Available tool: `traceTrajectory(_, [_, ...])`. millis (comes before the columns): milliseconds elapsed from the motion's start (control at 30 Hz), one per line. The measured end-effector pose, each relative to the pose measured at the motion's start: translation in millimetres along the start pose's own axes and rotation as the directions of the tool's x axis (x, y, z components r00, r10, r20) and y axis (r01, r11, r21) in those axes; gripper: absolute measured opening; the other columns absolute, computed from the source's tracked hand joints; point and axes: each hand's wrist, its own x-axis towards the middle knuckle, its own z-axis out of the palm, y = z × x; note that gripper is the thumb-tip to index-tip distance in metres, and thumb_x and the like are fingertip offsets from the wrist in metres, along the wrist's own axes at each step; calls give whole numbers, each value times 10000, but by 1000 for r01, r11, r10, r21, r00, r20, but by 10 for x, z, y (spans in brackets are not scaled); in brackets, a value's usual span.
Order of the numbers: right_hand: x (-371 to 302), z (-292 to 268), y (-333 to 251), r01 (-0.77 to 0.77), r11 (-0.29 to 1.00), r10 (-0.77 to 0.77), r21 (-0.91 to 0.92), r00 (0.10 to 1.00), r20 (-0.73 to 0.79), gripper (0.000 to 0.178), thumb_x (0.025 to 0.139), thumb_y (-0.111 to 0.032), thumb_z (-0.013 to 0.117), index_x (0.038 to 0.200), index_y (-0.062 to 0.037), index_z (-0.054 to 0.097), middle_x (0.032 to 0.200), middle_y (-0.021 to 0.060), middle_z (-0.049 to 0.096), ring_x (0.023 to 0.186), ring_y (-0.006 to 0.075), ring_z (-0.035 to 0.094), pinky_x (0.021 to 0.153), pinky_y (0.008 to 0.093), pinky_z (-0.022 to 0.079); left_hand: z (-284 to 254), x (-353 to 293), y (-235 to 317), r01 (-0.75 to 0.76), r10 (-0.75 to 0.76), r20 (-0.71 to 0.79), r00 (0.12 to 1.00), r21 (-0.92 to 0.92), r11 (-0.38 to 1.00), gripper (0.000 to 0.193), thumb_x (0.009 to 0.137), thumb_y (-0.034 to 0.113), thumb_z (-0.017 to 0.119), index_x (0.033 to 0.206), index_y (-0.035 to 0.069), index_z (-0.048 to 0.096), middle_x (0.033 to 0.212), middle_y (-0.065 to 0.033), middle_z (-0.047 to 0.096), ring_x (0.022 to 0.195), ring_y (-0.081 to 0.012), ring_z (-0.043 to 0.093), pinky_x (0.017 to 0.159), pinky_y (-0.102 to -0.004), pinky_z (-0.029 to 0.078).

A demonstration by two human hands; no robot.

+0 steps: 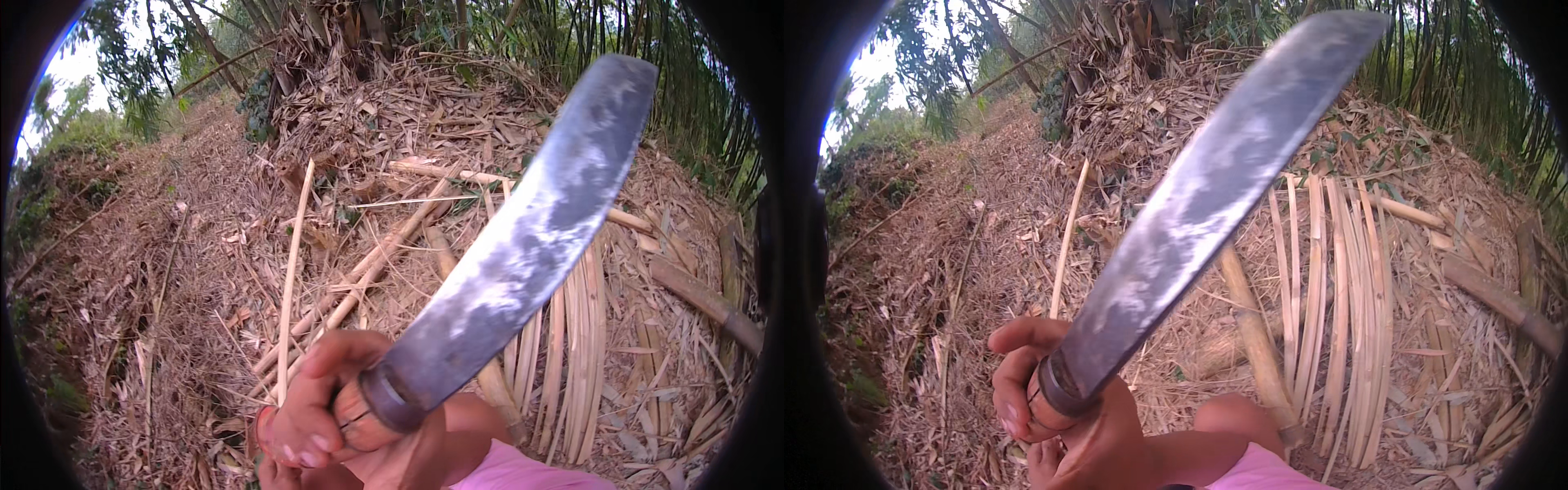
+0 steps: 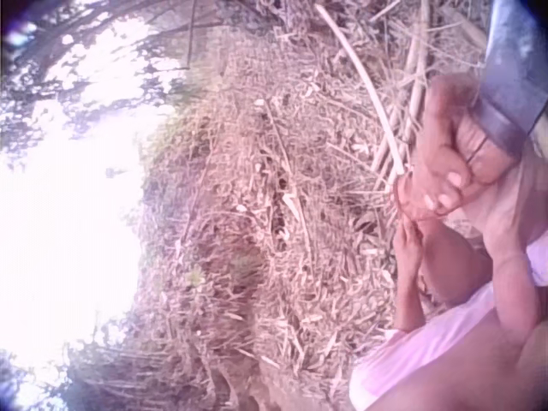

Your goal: The person holds a thin bamboo strip and shaves the surface using a large knife by pulling the blade toward them, repeating this action across multiple strips.

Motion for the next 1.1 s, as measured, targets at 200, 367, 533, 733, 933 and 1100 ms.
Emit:
traceTrajectory(200, [135, -78, -261, -23, 997, 30, -75, 995, 92, 332, 990, -327, 475, 1252, -137, 548, 697, 96, 521, 649, 224, 524, 673, 431, 416, -185, -74, 105, 347, -344, 76, 936, -21, 938, 405, 1054, 330, 400, 763, 58, 476, 603, 0, 403, 564, -115, 372, 525, -298, 338])
traceTrajectory(367, [107, -80, -362, -69, 986, 90, -150, 987, 134, 332, 961, -222, 556, 1270, -103, 524, 728, 87, 536, 680, 220, 524, 665, 422, 404, -239, -61, 225, 325, -323, 63, 944, -17, 946, 383, 1053, 335, 411, 810, 55, 508, 651, -1, 423, 576, -97, 377, 524, -282, 340])
traceTrajectory(533, [216, -248, -273, -98, 992, 113, -78, 969, 219, 377, 984, -358, 481, 1253, -95, 511, 719, 97, 541, 629, 219, 511, 666, 431, 411, -332, -108, 275, 493, -477, 128, 870, -196, 848, 331, 1051, 343, 427, 859, 86, 510, 632, 47, 412, 535, -52, 389, 450, -228, 345])
traceTrajectory(733, [326, -261, 48, -34, 990, 50, -137, 992, 114, 453, 985, -472, 455, 1127, -52, 546, 613, 82, 494, 520, 189, 473, 564, 406, 418, -600, 121, 764, 702, -643, 298, 706, -169, 692, 346, 1048, 372, 424, 859, 92, 495, 567, 63, 328, 442, -50, 304, 401, -234, 232])
traceTrajectory(933, [569, -506, 246, 144, 893, -132, -425, 990, 59, 405, 1012, -366, 512, 952, 28, 583, 594, 43, 514, 513, 113, 493, 478, 265, 397, -487, 568, 546, 754, -505, 584, 636, -330, 568, 334, 1046, 392, 430, 1048, 75, 536, 596, 63, 343, 445, -46, 273, 407, -228, 207])
traceTrajectory(1100, [725, -752, 405, 72, 490, -172, -869, 985, -15, 363, 1011, -250, 496, 809, 11, 648, 541, -16, 499, 472, 53, 456, 442, 220, 342, -313, 746, 241, 710, -293, 655, 696, -566, 419, 250, 1065, 345, 375, 1163, 133, 464, 581, 57, 283, 411, -42, 213, 356, -212, 171])
